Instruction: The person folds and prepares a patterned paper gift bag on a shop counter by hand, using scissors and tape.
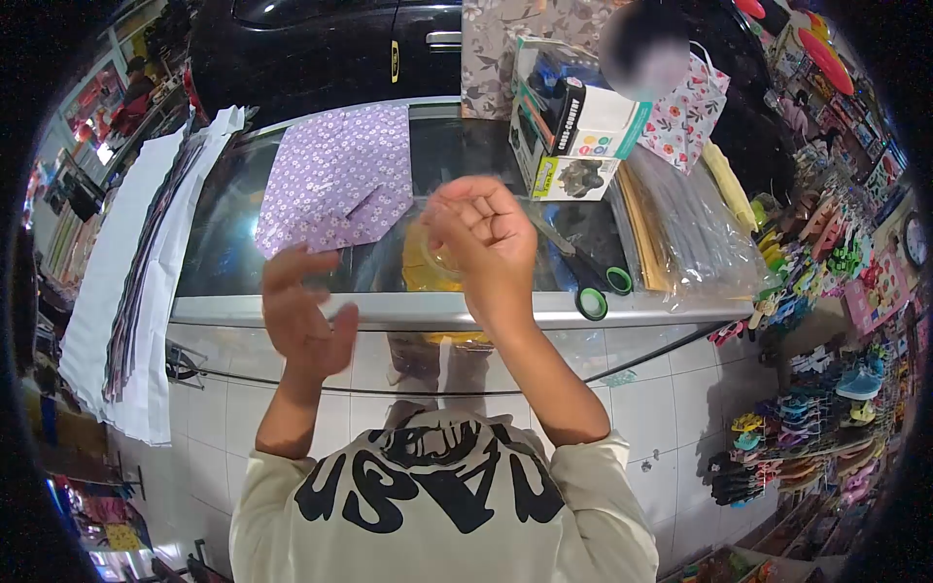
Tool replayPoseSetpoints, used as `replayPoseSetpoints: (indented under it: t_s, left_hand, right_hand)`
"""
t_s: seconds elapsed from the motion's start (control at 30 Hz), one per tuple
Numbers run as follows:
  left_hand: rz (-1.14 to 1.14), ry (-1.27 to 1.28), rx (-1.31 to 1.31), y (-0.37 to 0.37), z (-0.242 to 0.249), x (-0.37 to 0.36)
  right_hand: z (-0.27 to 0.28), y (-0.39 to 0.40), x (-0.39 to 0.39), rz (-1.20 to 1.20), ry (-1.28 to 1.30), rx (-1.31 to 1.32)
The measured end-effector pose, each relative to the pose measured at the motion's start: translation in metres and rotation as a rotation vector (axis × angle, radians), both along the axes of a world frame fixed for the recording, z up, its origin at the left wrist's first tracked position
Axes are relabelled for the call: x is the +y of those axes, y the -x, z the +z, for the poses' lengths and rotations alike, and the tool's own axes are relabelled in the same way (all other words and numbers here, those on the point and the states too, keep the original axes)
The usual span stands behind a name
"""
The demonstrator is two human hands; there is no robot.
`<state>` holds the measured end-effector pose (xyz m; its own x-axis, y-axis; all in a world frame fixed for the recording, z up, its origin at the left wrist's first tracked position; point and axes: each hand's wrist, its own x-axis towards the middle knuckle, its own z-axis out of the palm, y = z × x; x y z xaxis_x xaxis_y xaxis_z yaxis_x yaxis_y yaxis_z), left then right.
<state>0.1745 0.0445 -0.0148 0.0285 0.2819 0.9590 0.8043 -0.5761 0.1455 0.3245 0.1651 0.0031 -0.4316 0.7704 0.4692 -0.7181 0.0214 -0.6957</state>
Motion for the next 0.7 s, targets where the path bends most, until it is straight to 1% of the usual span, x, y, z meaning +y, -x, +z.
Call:
replayPoseSetpoints:
  t_s: [0.07, 0.1, 0.2, 0.33, 0.43, 0.53, 0.57, 0.67, 0.7]
  left_hand:
    - [-0.275, 0.098, -0.454, -0.003, 0.005, 0.011]
    - [-0.399, 0.174, -0.585, -0.001, 0.008, 0.012]
    - [-0.585, 0.34, -0.885, -0.005, 0.015, 0.012]
    - [-0.706, 0.454, -1.002, 0.0, 0.019, 0.018]
    - [-0.662, 0.445, -1.046, 0.006, 0.02, 0.022]
    - [-0.632, 0.412, -1.038, 0.016, 0.023, 0.023]
    - [-0.619, 0.396, -1.032, 0.019, 0.023, 0.022]
    - [-0.624, 0.434, -1.008, 0.03, 0.026, 0.019]
    - [-0.599, 0.438, -1.009, 0.034, 0.026, 0.019]
  right_hand:
    - [0.003, 0.005, -0.002, -0.039, -0.09, -0.025]
    - [0.008, 0.01, -0.008, -0.072, -0.116, -0.031]
    - [0.008, 0.02, -0.012, -0.109, -0.219, -0.035]
    - [0.004, 0.036, -0.011, -0.194, -0.421, -0.042]
    - [0.003, 0.049, -0.013, -0.389, -0.59, -0.039]
    - [0.002, 0.055, -0.015, -0.647, -0.825, -0.193]
    - [0.004, 0.06, -0.018, -0.72, -0.88, -0.181]
    - [0.009, 0.068, -0.024, -0.794, -1.027, -0.206]
    - [0.008, 0.072, -0.026, -0.785, -1.002, -0.208]
